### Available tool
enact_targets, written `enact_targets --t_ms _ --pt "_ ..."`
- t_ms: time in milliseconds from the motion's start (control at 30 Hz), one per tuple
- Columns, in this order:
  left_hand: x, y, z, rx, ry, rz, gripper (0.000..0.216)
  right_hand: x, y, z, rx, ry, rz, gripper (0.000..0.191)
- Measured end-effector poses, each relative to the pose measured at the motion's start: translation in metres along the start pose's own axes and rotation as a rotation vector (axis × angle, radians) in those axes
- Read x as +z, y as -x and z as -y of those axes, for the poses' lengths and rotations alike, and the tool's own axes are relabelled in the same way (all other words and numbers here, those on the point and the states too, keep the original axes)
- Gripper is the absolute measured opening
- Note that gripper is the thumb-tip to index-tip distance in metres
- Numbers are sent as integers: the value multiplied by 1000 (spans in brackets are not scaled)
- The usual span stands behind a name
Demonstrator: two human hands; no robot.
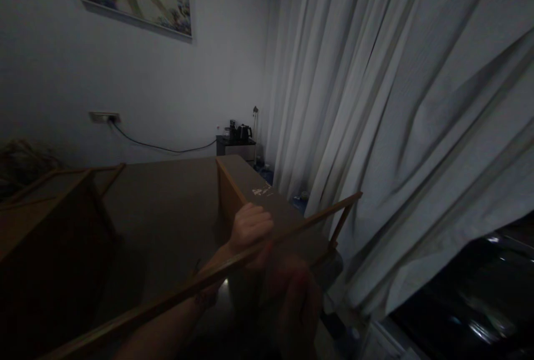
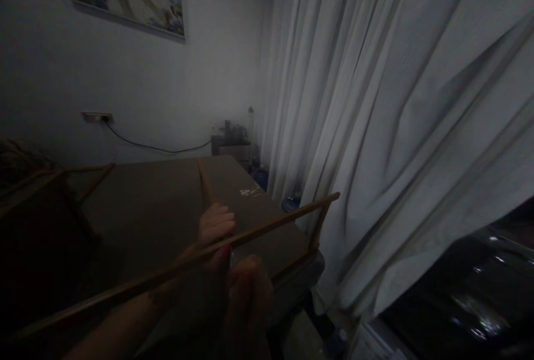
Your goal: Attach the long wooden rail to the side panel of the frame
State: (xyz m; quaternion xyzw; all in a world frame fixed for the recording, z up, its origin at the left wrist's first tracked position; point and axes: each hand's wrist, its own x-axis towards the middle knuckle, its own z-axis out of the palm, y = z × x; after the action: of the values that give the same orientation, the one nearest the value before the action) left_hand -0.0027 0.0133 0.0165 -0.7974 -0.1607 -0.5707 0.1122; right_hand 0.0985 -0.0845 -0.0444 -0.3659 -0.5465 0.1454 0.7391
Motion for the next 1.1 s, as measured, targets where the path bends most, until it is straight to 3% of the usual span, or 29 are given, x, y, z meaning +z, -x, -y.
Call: enact_targets --t_ms 100,300,533,700,967,1100 --pt "-5 0 -4 -18 -5 28 54 -3 -6 -1 -85 61 -11 39" --pt "-18 -3 -14 -20 10 79 44 -5 -20 12 -67 4 12 46" --pt "-19 -3 -21 -62 48 72 38 -5 -13 8 221 -299 41 31" --pt "-19 -5 -21 -65 43 74 46 -8 -5 4 288 -437 82 26" --pt "-14 1 -14 -47 49 54 39 -8 7 -8 171 -378 53 23" --pt "-12 0 -10 -40 53 83 41 -11 12 -7 -8 -93 74 20"
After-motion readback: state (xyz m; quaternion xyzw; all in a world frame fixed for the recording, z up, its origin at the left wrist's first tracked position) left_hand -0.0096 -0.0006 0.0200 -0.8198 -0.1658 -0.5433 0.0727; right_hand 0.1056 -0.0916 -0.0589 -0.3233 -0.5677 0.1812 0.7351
